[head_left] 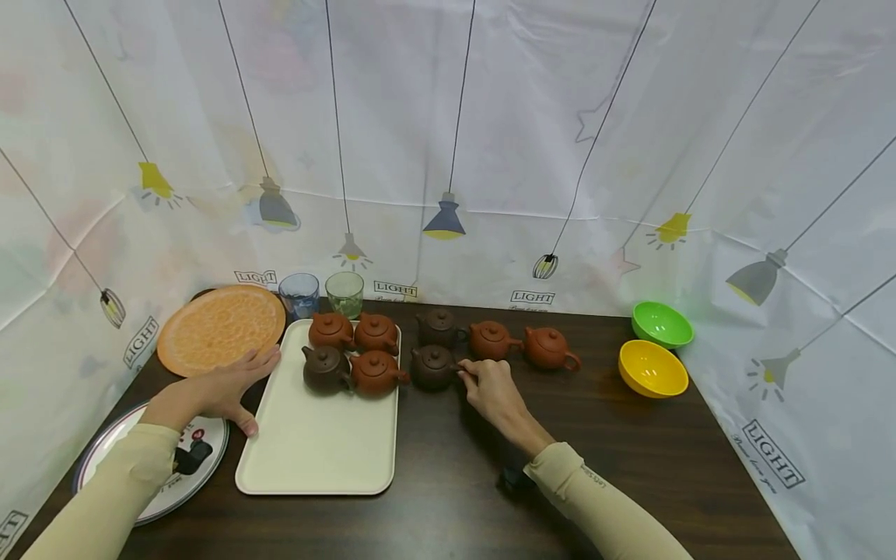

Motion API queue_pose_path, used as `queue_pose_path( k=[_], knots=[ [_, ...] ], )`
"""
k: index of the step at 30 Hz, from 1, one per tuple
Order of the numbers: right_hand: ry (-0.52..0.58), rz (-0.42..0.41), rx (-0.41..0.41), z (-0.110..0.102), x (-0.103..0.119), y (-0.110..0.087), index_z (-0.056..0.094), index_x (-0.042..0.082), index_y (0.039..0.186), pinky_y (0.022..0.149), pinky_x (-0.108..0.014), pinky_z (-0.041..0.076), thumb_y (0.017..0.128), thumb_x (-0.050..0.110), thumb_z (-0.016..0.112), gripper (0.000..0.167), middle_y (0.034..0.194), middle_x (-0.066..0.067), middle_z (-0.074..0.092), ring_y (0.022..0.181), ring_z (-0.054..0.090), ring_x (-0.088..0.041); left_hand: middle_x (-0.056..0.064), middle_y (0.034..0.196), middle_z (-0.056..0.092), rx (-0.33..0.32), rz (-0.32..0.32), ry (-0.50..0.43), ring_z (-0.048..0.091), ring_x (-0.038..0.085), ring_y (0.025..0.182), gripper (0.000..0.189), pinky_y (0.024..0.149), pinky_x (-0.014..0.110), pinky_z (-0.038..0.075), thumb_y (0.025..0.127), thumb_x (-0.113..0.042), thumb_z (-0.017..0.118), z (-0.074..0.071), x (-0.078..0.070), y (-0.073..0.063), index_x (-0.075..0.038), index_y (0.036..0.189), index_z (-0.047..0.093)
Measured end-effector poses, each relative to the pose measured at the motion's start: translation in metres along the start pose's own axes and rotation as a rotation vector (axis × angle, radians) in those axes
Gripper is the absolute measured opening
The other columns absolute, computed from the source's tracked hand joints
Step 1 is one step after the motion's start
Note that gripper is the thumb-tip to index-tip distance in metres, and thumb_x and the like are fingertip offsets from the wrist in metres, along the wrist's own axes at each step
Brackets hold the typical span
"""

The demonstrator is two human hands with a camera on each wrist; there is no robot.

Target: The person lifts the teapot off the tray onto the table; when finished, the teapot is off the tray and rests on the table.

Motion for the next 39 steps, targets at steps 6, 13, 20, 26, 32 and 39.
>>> queue_pose_path(
  k=[6,13,20,26,32,39],
  knots=[
    [0.028,0.033,0.023,-0.002,-0.001,0.001,0.083,0.003,0.112,0.048,-0.018,0.038,0.099,0.006,0.074,0.016,0.093,-0.013,0.083,0.053,0.051,-0.005,0.03,0.177,0.01,0.019,-0.006,0.013,0.008,0.063,0.159,0.141,0.114,0.088,0.022,0.064,-0.052,0.096,-0.016,-0.033,-0.015,0.001,0.17,0.018],
    [0.109,0.082,0.065,-0.013,0.001,0.003,0.077,-0.002,0.128,0.042,-0.019,0.028,0.096,0.014,0.081,0.037,0.107,-0.022,0.082,0.037,0.038,-0.005,0.03,0.177,0.01,0.027,-0.022,0.029,0.009,0.064,0.159,0.141,0.114,0.088,0.022,0.065,-0.052,0.096,-0.017,-0.038,-0.019,0.003,0.169,0.018],
    [0.15,-0.01,-0.057,-0.027,0.014,0.007,0.078,0.002,0.128,0.067,-0.031,0.065,0.096,0.017,0.081,0.035,0.119,-0.016,0.081,0.083,0.083,-0.022,0.03,0.177,0.01,0.025,-0.024,0.019,0.008,0.063,0.159,0.143,0.114,0.088,0.021,0.063,-0.053,0.096,-0.016,-0.036,-0.018,0.002,0.17,0.018],
    [0.293,-0.121,-0.169,-0.037,0.034,0.011,0.079,0.007,0.128,0.061,-0.023,0.06,0.096,0.013,0.081,0.032,0.116,-0.013,0.083,0.076,0.081,-0.019,0.03,0.177,0.009,0.031,-0.033,0.003,0.008,0.063,0.159,0.147,0.114,0.089,0.018,0.061,-0.058,0.095,-0.016,-0.034,-0.015,0.0,0.17,0.016],
    [0.445,-0.145,-0.131,-0.036,0.061,0.014,0.08,0.009,0.127,0.077,-0.026,0.065,0.096,0.013,0.081,0.031,0.12,-0.009,0.082,0.095,0.083,-0.02,0.03,0.178,0.008,0.027,-0.031,0.005,0.008,0.064,0.159,0.146,0.114,0.09,0.016,0.062,-0.058,0.094,-0.017,-0.032,-0.015,0.0,0.17,0.016],
    [0.402,-0.127,-0.003,-0.01,0.074,0.019,0.08,0.005,0.126,0.074,-0.026,0.065,0.095,0.016,0.083,0.033,0.119,-0.015,0.082,0.092,0.084,-0.023,0.028,0.178,0.01,0.027,-0.014,0.016,0.009,0.063,0.159,0.143,0.113,0.09,0.018,0.064,-0.055,0.094,-0.016,-0.034,-0.016,0.001,0.17,0.017]
  ],
)
Point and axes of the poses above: each hand's wrist, its own y-axis towards the middle knuckle, its own z-axis out of the palm, x = y × z, the point moved 2 cm from there along y, towards the middle knuckle
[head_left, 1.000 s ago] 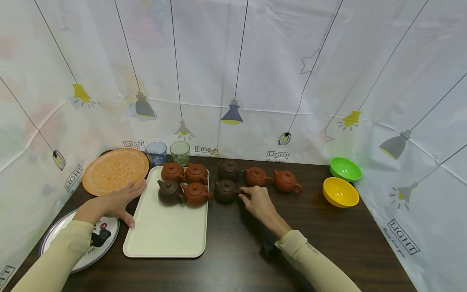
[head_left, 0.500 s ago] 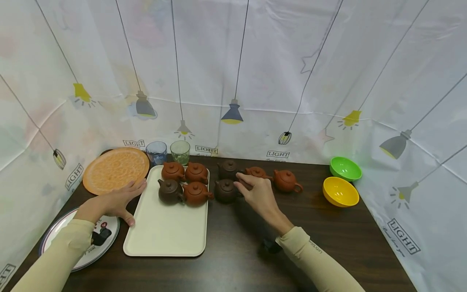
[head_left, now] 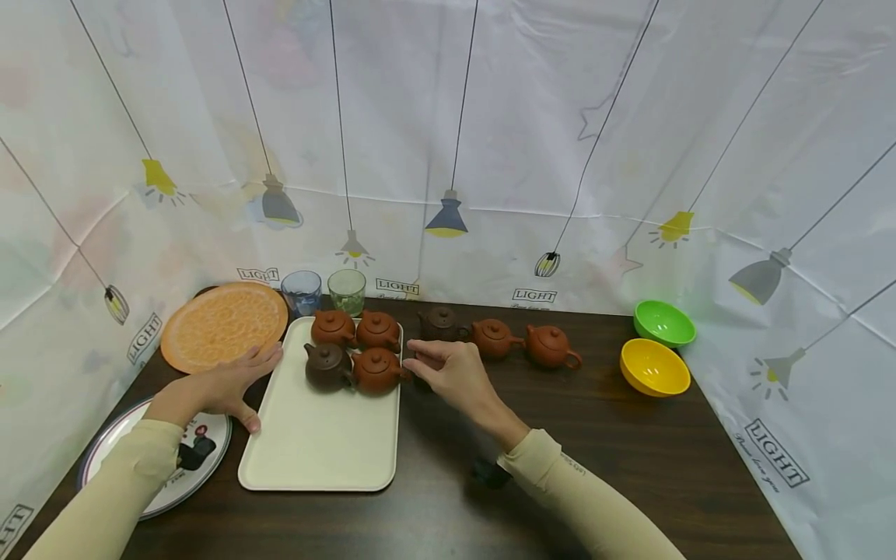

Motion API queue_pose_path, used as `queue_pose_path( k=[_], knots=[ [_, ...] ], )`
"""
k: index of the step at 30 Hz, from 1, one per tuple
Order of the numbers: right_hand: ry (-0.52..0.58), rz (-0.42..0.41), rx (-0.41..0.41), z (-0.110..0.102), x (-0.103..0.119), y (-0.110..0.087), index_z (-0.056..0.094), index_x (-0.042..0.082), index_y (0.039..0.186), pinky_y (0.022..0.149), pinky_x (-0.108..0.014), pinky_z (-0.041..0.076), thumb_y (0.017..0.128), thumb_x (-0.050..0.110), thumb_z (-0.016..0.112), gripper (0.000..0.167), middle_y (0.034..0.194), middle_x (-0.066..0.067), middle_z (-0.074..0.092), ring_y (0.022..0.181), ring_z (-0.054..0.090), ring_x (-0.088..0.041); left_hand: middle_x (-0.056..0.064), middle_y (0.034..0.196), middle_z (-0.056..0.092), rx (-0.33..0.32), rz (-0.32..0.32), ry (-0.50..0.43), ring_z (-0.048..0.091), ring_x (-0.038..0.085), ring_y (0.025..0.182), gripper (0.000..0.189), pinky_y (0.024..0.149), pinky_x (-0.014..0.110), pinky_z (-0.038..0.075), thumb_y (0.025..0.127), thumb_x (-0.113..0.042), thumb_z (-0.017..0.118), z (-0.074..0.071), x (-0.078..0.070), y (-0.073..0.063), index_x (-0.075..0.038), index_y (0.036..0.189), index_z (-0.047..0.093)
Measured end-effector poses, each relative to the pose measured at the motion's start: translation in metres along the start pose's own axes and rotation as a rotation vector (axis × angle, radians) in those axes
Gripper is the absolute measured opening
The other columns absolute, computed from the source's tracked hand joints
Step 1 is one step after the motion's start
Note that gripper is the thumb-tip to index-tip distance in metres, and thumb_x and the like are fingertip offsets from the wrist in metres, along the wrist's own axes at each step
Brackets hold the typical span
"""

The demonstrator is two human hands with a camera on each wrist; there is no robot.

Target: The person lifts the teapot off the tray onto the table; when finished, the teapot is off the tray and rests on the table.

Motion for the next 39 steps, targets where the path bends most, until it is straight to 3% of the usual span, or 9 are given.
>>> queue_pose_path(
  k=[5,8,12,15,18,20,25,33,39],
  knots=[
    [-0.081,0.084,0.103,0.021,-0.008,0.0,0.078,0.001,0.126,0.051,-0.017,0.049,0.098,0.018,0.08,0.033,0.102,-0.019,0.083,0.06,0.074,-0.016,0.021,0.181,0.007,-0.019,0.024,-0.027,0.008,0.061,0.161,0.145,0.113,0.091,0.014,0.063,-0.067,0.089,0.006,0.013,0.004,-0.007,0.172,0.015],
    [-0.106,0.132,0.158,0.031,-0.012,-0.001,0.078,0.0,0.127,0.041,-0.017,0.034,0.1,0.017,0.076,0.032,0.073,-0.016,0.078,0.04,0.052,-0.006,0.018,0.182,0.004,-0.022,0.027,-0.042,0.005,0.059,0.162,0.145,0.113,0.091,0.012,0.064,-0.067,0.089,0.01,0.021,0.006,-0.01,0.173,0.012],
    [-0.151,0.137,0.166,0.038,-0.015,0.0,0.079,0.001,0.126,0.039,-0.016,0.023,0.102,0.014,0.074,0.027,0.044,-0.006,0.057,0.032,0.027,-0.003,0.02,0.181,0.003,-0.034,0.045,-0.035,0.005,0.061,0.16,0.145,0.11,0.093,0.013,0.064,-0.063,0.091,0.013,0.025,0.009,-0.009,0.173,0.012],
    [-0.174,0.132,0.159,0.042,-0.016,0.0,0.079,0.001,0.125,0.039,-0.015,0.023,0.102,0.012,0.073,0.026,0.047,-0.005,0.059,0.033,0.027,-0.003,0.017,0.182,0.002,-0.037,0.044,-0.029,0.005,0.06,0.161,0.146,0.11,0.093,0.013,0.064,-0.063,0.091,0.014,0.027,0.01,-0.011,0.174,0.01],
    [-0.195,0.144,0.158,0.045,-0.018,0.0,0.079,0.0,0.125,0.041,-0.016,0.027,0.102,0.012,0.072,0.027,0.073,-0.014,0.078,0.038,0.037,0.0,0.015,0.182,0.003,-0.037,0.043,-0.032,0.006,0.06,0.161,0.147,0.11,0.093,0.012,0.062,-0.066,0.089,0.015,0.028,0.011,-0.014,0.174,0.01],
    [-0.209,0.151,0.163,0.046,-0.019,0.0,0.078,0.0,0.126,0.041,-0.016,0.027,0.103,0.014,0.072,0.027,0.079,-0.016,0.08,0.039,0.038,0.0,0.016,0.182,0.004,-0.03,0.028,-0.03,0.006,0.059,0.162,0.148,0.112,0.092,0.011,0.061,-0.068,0.089,0.014,0.028,0.012,-0.014,0.174,0.011],
    [-0.194,0.159,0.171,0.046,-0.02,0.001,0.077,0.0,0.128,0.04,-0.015,0.025,0.104,0.019,0.072,0.031,0.06,-0.011,0.069,0.035,0.027,-0.003,0.018,0.182,0.005,-0.004,-0.022,-0.029,0.005,0.057,0.164,0.15,0.117,0.089,0.012,0.058,-0.068,0.09,0.01,0.02,0.01,-0.01,0.173,0.014],
    [-0.17,0.158,0.151,0.045,-0.018,-0.001,0.077,0.001,0.126,0.038,-0.015,0.023,0.103,0.016,0.072,0.029,0.063,-0.012,0.071,0.032,0.026,-0.002,0.028,0.178,0.009,0.003,-0.01,-0.011,0.007,0.063,0.16,0.143,0.114,0.09,0.014,0.063,-0.055,0.094,-0.002,-0.004,-0.003,0.002,0.17,0.017],
    [-0.177,0.153,0.143,0.045,-0.018,-0.003,0.077,0.001,0.127,0.038,-0.015,0.022,0.104,0.017,0.072,0.029,0.068,-0.013,0.074,0.033,0.023,-0.001,0.029,0.177,0.01,-0.001,-0.012,0.013,0.009,0.063,0.159,0.141,0.114,0.09,0.016,0.065,-0.054,0.094,-0.002,-0.005,-0.003,0.003,0.169,0.018]
  ],
)
Point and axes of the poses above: each hand's wrist, its own y-axis towards the middle knuckle, its own z-axis out of the palm, x = y × z, the point moved 2 cm from there along y, towards the middle knuckle
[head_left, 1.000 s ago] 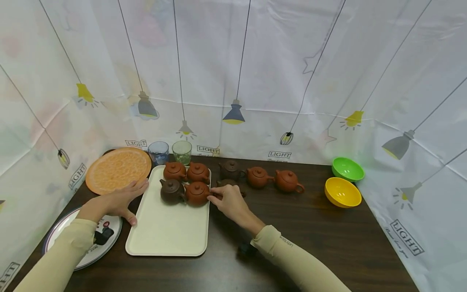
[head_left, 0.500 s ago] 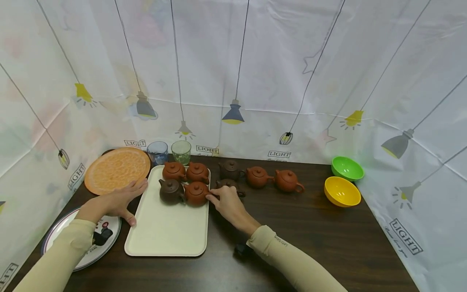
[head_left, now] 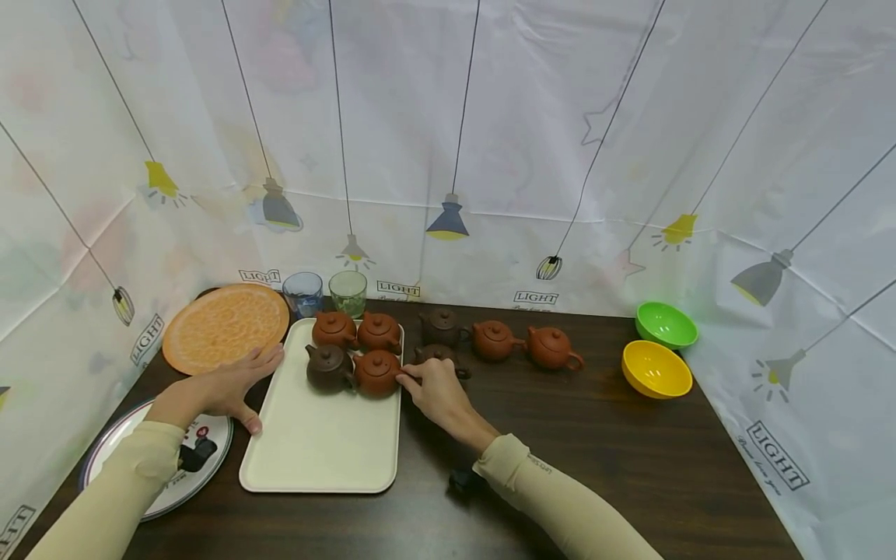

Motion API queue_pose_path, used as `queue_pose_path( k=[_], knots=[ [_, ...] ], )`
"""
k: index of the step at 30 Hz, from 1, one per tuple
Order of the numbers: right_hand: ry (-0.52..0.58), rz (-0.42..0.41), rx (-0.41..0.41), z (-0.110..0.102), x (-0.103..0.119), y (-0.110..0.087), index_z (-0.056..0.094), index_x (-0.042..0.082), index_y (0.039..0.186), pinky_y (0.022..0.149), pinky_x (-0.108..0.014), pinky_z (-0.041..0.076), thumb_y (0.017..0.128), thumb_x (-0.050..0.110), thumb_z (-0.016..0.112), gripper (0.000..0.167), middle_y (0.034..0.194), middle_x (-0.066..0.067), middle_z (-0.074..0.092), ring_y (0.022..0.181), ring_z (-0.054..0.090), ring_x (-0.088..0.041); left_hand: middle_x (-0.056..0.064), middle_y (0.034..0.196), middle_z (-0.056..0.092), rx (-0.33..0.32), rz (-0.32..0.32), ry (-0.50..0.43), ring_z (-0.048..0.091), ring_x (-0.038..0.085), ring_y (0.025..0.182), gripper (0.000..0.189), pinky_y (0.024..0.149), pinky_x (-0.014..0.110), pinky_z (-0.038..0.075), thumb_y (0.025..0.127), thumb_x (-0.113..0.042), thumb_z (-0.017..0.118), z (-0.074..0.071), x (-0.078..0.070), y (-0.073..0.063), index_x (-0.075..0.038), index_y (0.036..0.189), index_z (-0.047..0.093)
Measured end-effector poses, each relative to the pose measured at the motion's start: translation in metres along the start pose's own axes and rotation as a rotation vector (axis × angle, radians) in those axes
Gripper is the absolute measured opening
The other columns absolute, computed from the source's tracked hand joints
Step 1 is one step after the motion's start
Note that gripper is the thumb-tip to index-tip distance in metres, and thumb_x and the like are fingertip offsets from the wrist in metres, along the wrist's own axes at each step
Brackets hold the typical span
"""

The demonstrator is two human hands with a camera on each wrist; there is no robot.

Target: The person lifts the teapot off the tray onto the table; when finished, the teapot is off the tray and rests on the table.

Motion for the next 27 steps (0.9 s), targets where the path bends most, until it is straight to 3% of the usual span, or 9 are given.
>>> queue_pose_path(
  k=[10,13,17,19,27],
  knots=[
    [-0.005,-0.017,-0.055,-0.018,0.003,-0.007,0.079,0.0,0.124,0.04,-0.015,0.021,0.103,0.017,0.073,0.028,0.06,-0.01,0.07,0.033,0.022,0.0,0.03,0.177,0.01,-0.005,0.001,0.004,0.009,0.063,0.159,0.141,0.114,0.09,0.017,0.065,-0.053,0.094,0.001,0.002,0.0,0.003,0.169,0.018],
    [0.017,-0.011,-0.092,-0.034,0.003,-0.011,0.079,-0.001,0.123,0.039,-0.016,0.023,0.102,0.018,0.074,0.029,0.076,-0.016,0.079,0.032,0.022,-0.001,0.03,0.177,0.01,-0.008,0.007,0.008,0.01,0.064,0.159,0.14,0.114,0.089,0.018,0.065,-0.054,0.094,0.001,0.003,0.0,0.003,0.169,0.018],
    [0.015,0.003,-0.136,-0.061,-0.001,-0.017,0.079,-0.001,0.123,0.039,-0.017,0.024,0.101,0.018,0.075,0.028,0.12,-0.023,0.079,0.032,0.023,-0.002,0.03,0.177,0.012,-0.013,0.015,0.016,0.011,0.064,0.158,0.14,0.114,0.089,0.019,0.065,-0.053,0.095,0.001,0.004,0.001,0.003,0.169,0.019],
    [-0.004,0.007,-0.147,-0.074,-0.006,-0.021,0.079,-0.001,0.123,0.04,-0.018,0.025,0.102,0.018,0.074,0.028,0.125,-0.022,0.078,0.033,0.023,-0.002,0.03,0.177,0.012,-0.013,0.016,0.022,0.011,0.064,0.158,0.141,0.114,0.088,0.019,0.064,-0.053,0.095,0.001,0.006,0.001,0.003,0.169,0.019],
    [-0.104,0.077,-0.175,-0.115,-0.049,-0.044,0.079,0.002,0.126,0.041,-0.019,0.024,0.101,0.02,0.075,0.031,0.113,-0.021,0.082,0.035,0.021,-0.004,0.03,0.177,0.012,-0.012,0.026,0.022,0.011,0.065,0.158,0.14,0.114,0.089,0.02,0.065,-0.054,0.094,0.001,0.006,0.003,0.003,0.169,0.019]
  ],
)
Point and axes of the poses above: each hand's wrist, its own y-axis towards the middle knuckle, its own z-axis out of the palm, x = y × z, the point moved 2 cm from there along y, towards the middle knuckle
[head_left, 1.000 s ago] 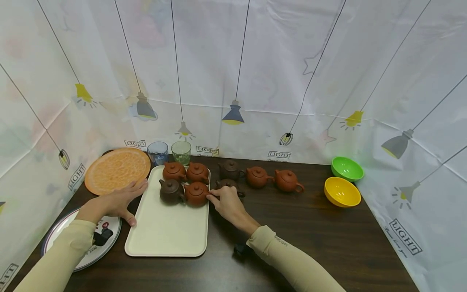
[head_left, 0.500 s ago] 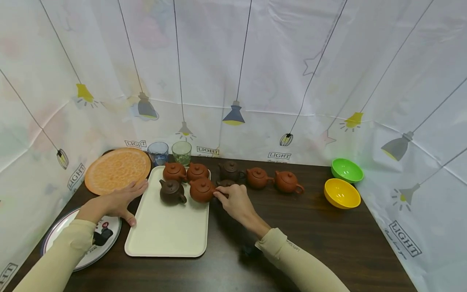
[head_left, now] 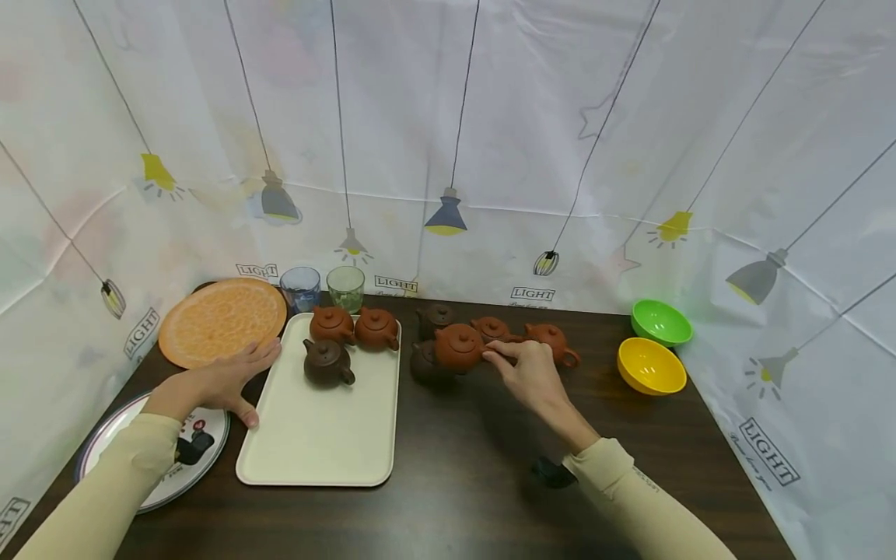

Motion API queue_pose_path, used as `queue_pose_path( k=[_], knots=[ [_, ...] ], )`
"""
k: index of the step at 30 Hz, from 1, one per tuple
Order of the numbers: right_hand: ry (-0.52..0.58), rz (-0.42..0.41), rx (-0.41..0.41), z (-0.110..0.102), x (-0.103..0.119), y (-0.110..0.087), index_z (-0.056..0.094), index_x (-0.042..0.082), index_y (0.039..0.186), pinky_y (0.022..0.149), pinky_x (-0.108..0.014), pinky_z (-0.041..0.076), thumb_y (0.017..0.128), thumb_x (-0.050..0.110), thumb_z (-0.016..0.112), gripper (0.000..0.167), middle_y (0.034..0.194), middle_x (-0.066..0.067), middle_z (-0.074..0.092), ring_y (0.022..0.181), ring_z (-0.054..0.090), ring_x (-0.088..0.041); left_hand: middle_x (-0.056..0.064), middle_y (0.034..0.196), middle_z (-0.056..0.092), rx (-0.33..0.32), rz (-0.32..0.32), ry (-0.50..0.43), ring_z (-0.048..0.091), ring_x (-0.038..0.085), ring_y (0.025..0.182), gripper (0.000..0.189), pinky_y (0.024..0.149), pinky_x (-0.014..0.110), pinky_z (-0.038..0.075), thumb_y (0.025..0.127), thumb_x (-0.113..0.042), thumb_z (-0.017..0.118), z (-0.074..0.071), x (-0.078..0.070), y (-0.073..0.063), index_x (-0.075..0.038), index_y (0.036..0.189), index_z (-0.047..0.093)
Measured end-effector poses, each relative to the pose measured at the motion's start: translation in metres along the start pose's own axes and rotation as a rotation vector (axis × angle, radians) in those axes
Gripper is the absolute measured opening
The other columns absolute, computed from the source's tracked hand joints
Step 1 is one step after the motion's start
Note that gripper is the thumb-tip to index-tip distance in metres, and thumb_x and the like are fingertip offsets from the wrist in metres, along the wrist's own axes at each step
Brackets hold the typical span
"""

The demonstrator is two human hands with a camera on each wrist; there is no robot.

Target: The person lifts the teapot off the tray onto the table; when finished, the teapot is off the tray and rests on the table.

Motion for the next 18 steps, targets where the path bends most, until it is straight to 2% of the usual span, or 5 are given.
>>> queue_pose_path(
  k=[3,7,10,13,18],
  knots=[
    [-0.03,0.039,-0.006,-0.007,-0.017,-0.005,0.079,0.002,0.125,0.043,-0.02,0.024,0.101,0.021,0.075,0.031,0.116,-0.021,0.081,0.037,0.021,-0.004,0.03,0.177,0.012,-0.001,0.003,0.001,0.011,0.065,0.158,0.141,0.114,0.089,0.021,0.064,-0.054,0.094,-0.001,0.0,0.0,0.003,0.169,0.019],
    [-0.057,0.06,-0.026,-0.014,-0.033,-0.012,0.082,0.003,0.121,0.044,-0.022,0.025,0.101,0.021,0.076,0.028,0.096,-0.02,0.083,0.038,0.022,-0.004,0.031,0.176,0.012,0.001,0.006,0.008,0.011,0.065,0.158,0.142,0.114,0.088,0.021,0.064,-0.055,0.094,-0.002,-0.001,0.0,0.004,0.169,0.019],
    [-0.078,0.059,-0.044,-0.017,-0.04,-0.015,0.083,0.004,0.118,0.044,-0.021,0.025,0.1,0.02,0.077,0.024,0.069,-0.014,0.075,0.039,0.022,-0.003,0.032,0.176,0.011,0.008,0.004,0.005,0.011,0.065,0.158,0.142,0.113,0.089,0.019,0.065,-0.057,0.093,-0.002,-0.001,0.0,0.004,0.169,0.018],
    [-0.098,0.061,-0.049,-0.017,-0.045,-0.017,0.084,0.005,0.116,0.044,-0.021,0.025,0.099,0.019,0.078,0.023,0.06,-0.007,0.068,0.04,0.023,-0.002,0.033,0.176,0.01,0.013,0.0,0.001,0.01,0.065,0.158,0.142,0.113,0.09,0.018,0.066,-0.058,0.092,-0.002,-0.001,0.001,0.005,0.169,0.017],
    [-0.1,0.083,-0.037,-0.01,-0.055,-0.022,0.083,0.003,0.117,0.044,-0.021,0.024,0.099,0.017,0.078,0.024,0.073,-0.013,0.077,0.04,0.024,-0.003,0.033,0.176,0.01,0.013,-0.003,0.007,0.01,0.065,0.158,0.14,0.113,0.09,0.02,0.067,-0.055,0.093,-0.003,-0.002,0.0,0.005,0.169,0.018]
  ],
)
Point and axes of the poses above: each hand's wrist, its own y-axis towards the middle knuckle, its own z-axis out of the palm, x = y × z, the point moved 2 cm from there along y, towards the middle knuckle
